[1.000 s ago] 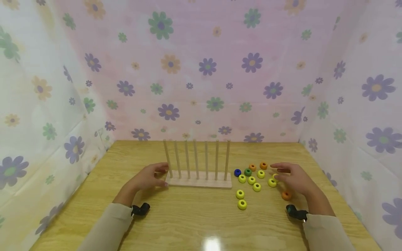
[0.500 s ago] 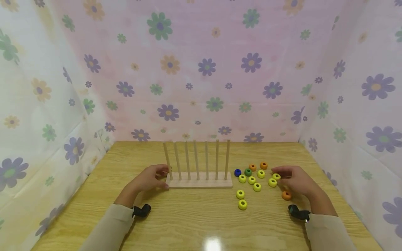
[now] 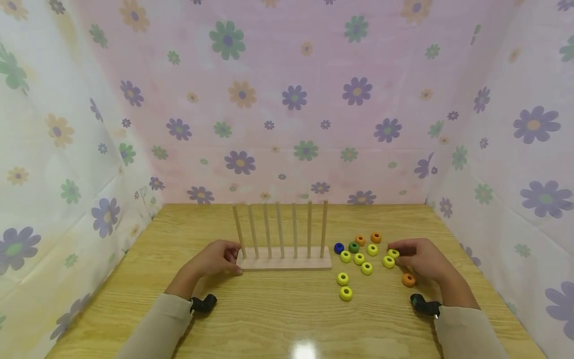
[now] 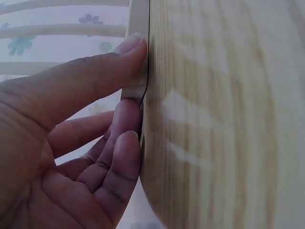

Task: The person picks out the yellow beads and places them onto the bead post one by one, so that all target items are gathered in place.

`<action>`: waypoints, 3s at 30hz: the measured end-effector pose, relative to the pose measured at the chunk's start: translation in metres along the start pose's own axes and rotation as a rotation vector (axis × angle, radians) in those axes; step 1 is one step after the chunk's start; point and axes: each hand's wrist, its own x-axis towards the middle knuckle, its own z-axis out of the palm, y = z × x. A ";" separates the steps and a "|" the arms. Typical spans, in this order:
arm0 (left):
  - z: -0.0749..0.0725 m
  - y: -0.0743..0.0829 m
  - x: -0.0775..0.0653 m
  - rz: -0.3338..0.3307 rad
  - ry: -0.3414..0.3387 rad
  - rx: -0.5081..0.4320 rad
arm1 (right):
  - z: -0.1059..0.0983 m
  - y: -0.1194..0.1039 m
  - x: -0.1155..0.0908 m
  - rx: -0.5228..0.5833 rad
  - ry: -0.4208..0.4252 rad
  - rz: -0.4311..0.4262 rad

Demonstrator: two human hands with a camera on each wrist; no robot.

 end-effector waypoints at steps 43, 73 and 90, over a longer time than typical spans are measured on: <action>-0.002 -0.005 0.000 0.023 0.028 -0.049 | -0.010 -0.081 0.028 -0.095 0.180 -0.056; -0.002 -0.005 0.000 0.017 0.024 -0.050 | -0.020 -0.148 0.045 -0.098 0.318 -0.225; 0.001 -0.003 -0.002 -0.003 0.042 -0.063 | -0.026 -0.187 0.055 -0.110 0.403 -0.269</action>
